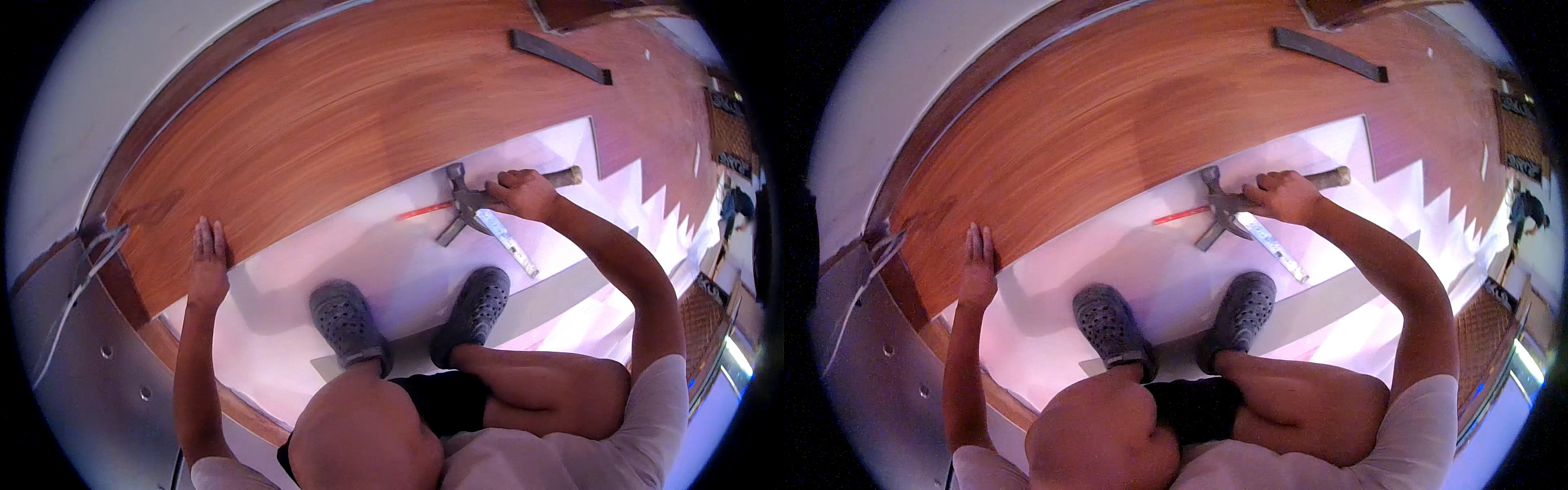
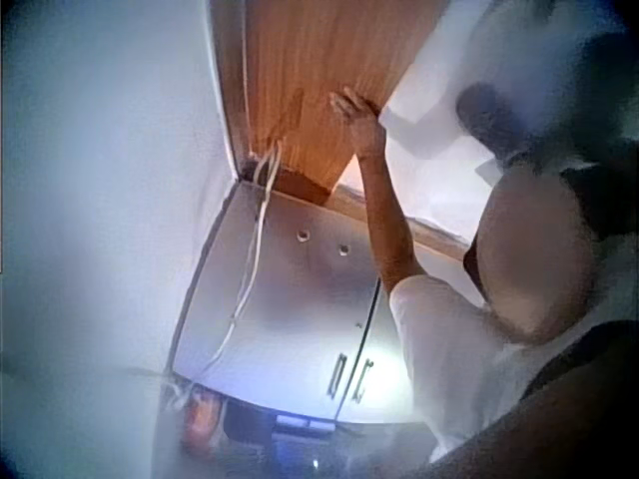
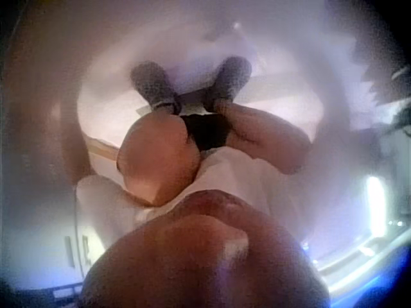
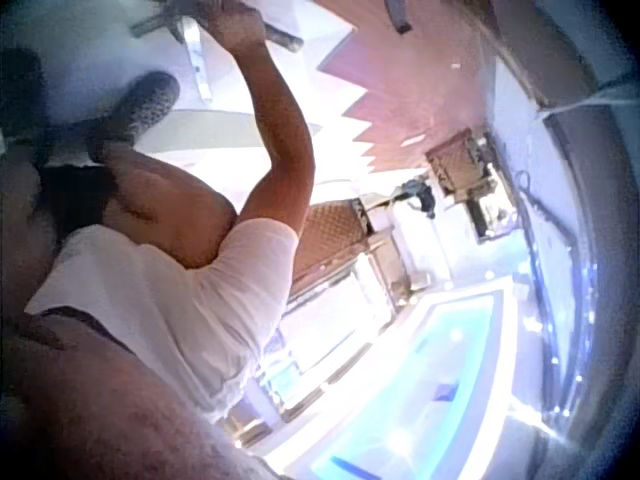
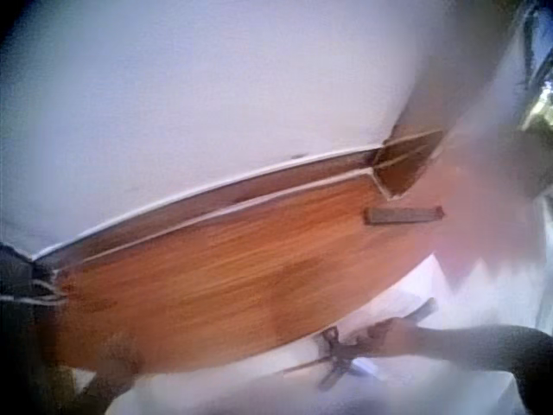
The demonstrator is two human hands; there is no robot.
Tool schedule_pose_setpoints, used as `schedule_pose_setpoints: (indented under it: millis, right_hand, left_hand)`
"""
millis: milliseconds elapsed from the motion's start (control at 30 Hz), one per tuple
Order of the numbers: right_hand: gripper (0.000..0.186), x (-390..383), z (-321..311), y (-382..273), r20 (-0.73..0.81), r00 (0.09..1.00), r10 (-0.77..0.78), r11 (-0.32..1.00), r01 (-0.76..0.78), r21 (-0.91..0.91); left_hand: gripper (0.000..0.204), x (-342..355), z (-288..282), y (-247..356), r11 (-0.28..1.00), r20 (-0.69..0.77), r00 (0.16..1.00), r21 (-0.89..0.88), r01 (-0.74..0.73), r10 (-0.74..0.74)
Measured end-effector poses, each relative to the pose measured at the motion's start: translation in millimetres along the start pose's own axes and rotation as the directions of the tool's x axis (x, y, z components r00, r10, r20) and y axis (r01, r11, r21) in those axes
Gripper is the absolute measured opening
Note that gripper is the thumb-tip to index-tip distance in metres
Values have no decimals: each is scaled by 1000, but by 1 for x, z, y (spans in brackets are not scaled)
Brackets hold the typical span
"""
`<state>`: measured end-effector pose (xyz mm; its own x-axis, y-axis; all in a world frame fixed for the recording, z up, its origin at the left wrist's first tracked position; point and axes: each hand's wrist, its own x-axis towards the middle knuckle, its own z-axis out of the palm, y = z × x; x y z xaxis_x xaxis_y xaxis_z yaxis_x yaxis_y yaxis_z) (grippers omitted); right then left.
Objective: The person installs wood flooring planks by positioning them on the floor, using a hammer and a pry bar to fit them together, and marking measurements with a pencil and a square.
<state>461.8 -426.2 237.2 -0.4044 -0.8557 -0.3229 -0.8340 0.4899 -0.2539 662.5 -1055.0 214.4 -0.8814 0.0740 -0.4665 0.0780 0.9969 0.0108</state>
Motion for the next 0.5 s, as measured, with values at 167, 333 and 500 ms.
schedule_pose_setpoints:
  millis: [167,333,500]
  right_hand:
    - [35,17,-7,-35,-34,995,-92,995,93,46]
    - [40,44,1,-79,-20,993,-117,988,118,99]
    - [40,70,3,-95,20,981,-195,973,191,129]
  left_hand:
    - [76,0,-7,3,1000,39,999,2,11,-11]
    - [88,0,1,1,1000,13,1000,27,-6,6]
    - [91,0,2,2,1000,3,1000,16,-3,3]
